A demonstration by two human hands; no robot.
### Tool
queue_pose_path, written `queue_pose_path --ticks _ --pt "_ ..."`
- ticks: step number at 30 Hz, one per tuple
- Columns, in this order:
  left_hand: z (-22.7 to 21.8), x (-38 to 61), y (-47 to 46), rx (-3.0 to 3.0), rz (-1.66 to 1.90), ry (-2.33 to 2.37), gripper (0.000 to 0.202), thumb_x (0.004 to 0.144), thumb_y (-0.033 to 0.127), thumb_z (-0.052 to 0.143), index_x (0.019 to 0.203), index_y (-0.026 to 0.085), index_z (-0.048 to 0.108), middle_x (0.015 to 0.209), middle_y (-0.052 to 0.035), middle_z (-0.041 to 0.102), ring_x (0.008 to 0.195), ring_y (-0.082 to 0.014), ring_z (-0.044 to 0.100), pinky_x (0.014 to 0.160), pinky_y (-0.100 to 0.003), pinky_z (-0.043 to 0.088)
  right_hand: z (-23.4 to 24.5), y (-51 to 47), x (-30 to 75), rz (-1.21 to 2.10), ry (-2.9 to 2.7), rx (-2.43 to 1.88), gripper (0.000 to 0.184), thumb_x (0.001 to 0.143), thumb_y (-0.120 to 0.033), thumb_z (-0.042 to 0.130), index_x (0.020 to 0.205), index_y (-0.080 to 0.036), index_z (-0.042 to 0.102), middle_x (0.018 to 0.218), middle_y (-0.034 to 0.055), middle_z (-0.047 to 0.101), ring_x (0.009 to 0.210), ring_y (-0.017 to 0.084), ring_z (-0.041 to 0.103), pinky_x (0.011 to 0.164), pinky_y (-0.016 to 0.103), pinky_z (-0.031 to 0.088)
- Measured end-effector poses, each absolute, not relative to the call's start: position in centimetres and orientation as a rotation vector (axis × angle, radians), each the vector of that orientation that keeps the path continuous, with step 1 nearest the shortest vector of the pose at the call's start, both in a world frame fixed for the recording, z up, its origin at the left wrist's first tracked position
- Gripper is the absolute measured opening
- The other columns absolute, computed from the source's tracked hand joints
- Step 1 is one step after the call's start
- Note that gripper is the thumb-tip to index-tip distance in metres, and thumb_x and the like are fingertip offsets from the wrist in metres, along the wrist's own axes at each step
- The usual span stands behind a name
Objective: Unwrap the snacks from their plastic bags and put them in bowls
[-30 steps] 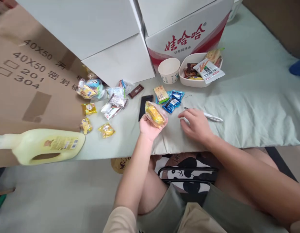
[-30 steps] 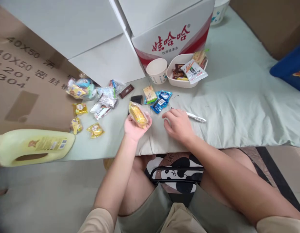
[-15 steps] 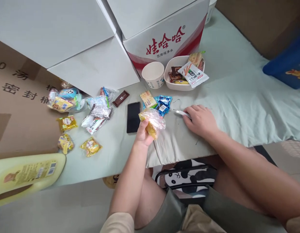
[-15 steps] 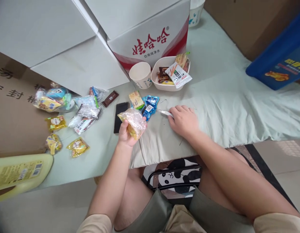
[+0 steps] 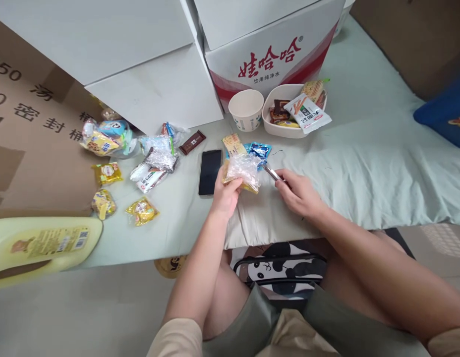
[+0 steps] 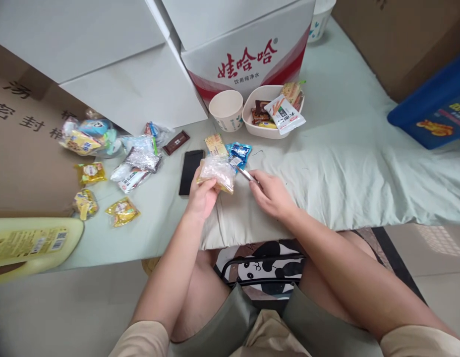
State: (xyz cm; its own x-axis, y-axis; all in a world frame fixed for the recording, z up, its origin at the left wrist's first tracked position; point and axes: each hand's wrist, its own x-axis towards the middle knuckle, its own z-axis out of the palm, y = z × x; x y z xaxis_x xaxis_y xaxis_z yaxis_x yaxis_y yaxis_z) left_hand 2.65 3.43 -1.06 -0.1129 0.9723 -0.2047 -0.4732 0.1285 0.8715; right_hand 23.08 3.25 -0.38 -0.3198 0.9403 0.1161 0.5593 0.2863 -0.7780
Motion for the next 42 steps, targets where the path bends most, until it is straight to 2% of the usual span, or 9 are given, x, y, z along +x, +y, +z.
queue_pose_path --ticks 5,11,14,19,24,28,36,39,42 --pt "-1.7 3.2 3.4 0.84 1.405 1.192 0.052 0.058 0.018 0.085 0.105 0.029 0.066 0.104 0.0014 0.069 0.104 -0.0193 0.065 0.091 -0.028 0.049 -0.9 3.1 23.2 0.867 -1.974 -1.337 0.036 0.096 -0.03 0.041 0.123 -0.018 0.061 0.074 0.003 0.068 0.065 0.017 0.061 0.065 0.028 0.044" --pt "-1.1 3.2 3.4 0.84 1.44 1.173 0.048 0.056 0.019 0.084 0.1 0.028 0.066 0.097 0.0006 0.068 0.096 -0.0195 0.066 0.086 -0.029 0.05 -1.3 3.4 23.5 0.598 -2.176 -1.428 0.035 0.099 -0.032 0.041 0.122 -0.023 0.067 0.109 0.0082 0.075 0.089 0.023 0.068 0.068 0.03 0.043" --pt "-0.6 2.3 3.8 0.709 1.52 1.142 0.043 0.062 0.023 0.079 0.102 0.03 0.063 0.097 0.0016 0.067 0.093 -0.0163 0.064 0.082 -0.028 0.05 -1.4 4.0 24.2 0.462 -2.158 -1.632 0.035 0.099 -0.034 0.042 0.119 -0.025 0.069 0.106 0.007 0.074 0.084 0.024 0.066 0.062 0.031 0.038" --pt "-1.1 1.5 3.8 0.77 1.461 1.08 0.065 0.061 0.024 0.082 0.118 0.038 0.053 0.12 0.0028 0.063 0.101 -0.0162 0.063 0.081 -0.027 0.052 -2.0 4.6 25.2 0.27 -2.164 -1.729 0.031 0.095 -0.03 0.048 0.114 -0.021 0.071 0.106 0.0116 0.072 0.091 0.028 0.063 0.073 0.037 0.042" --pt "-2.4 2.3 3.0 1.097 1.177 1.096 0.079 0.062 0.031 0.088 0.13 0.033 0.047 0.111 -0.0023 0.065 0.093 -0.0187 0.065 0.083 -0.033 0.054 -2.8 4.1 24.3 0.283 -2.239 -1.416 0.031 0.093 -0.027 0.049 0.113 -0.016 0.071 0.107 0.0142 0.07 0.096 0.029 0.062 0.084 0.041 0.046" --pt "-2.7 2.5 2.9 1.28 1.092 1.162 0.072 0.069 0.033 0.081 0.132 0.031 0.046 0.112 -0.0043 0.064 0.096 -0.0207 0.066 0.086 -0.036 0.054 -2.8 3.6 23.5 0.324 -2.302 -1.301 0.029 0.092 -0.025 0.051 0.113 -0.016 0.069 0.105 0.0136 0.072 0.098 0.03 0.062 0.085 0.042 0.045" --pt "-2.8 1.3 3.4 1.603 1.21 1.361 0.05 0.073 0.033 0.076 0.12 0.027 0.06 0.13 -0.0089 0.057 0.127 -0.0273 0.054 0.102 -0.04 0.048 -2.9 3.8 23.6 0.358 -2.283 -1.276 0.024 0.092 -0.021 0.051 0.109 -0.018 0.069 0.099 0.0114 0.071 0.094 0.028 0.063 0.082 0.041 0.044" --pt "-2.6 1.4 3.3 1.608 1.275 1.412 0.032 0.074 0.033 0.075 0.103 0.024 0.067 0.124 -0.0084 0.06 0.122 -0.0263 0.057 0.098 -0.037 0.048 -2.8 3.7 23.5 0.356 -2.257 -1.25 0.023 0.092 -0.021 0.052 0.108 -0.019 0.068 0.101 0.0112 0.071 0.093 0.028 0.063 0.083 0.041 0.046" --pt "-2.2 1.6 3.3 1.441 1.318 1.395 0.018 0.077 0.034 0.071 0.089 0.022 0.066 0.102 -0.0055 0.065 0.099 -0.0206 0.063 0.085 -0.031 0.05 -2.6 3.6 23.4 0.401 -2.229 -1.18 0.02 0.092 -0.021 0.052 0.105 -0.019 0.067 0.106 0.0119 0.07 0.095 0.027 0.065 0.083 0.041 0.049"
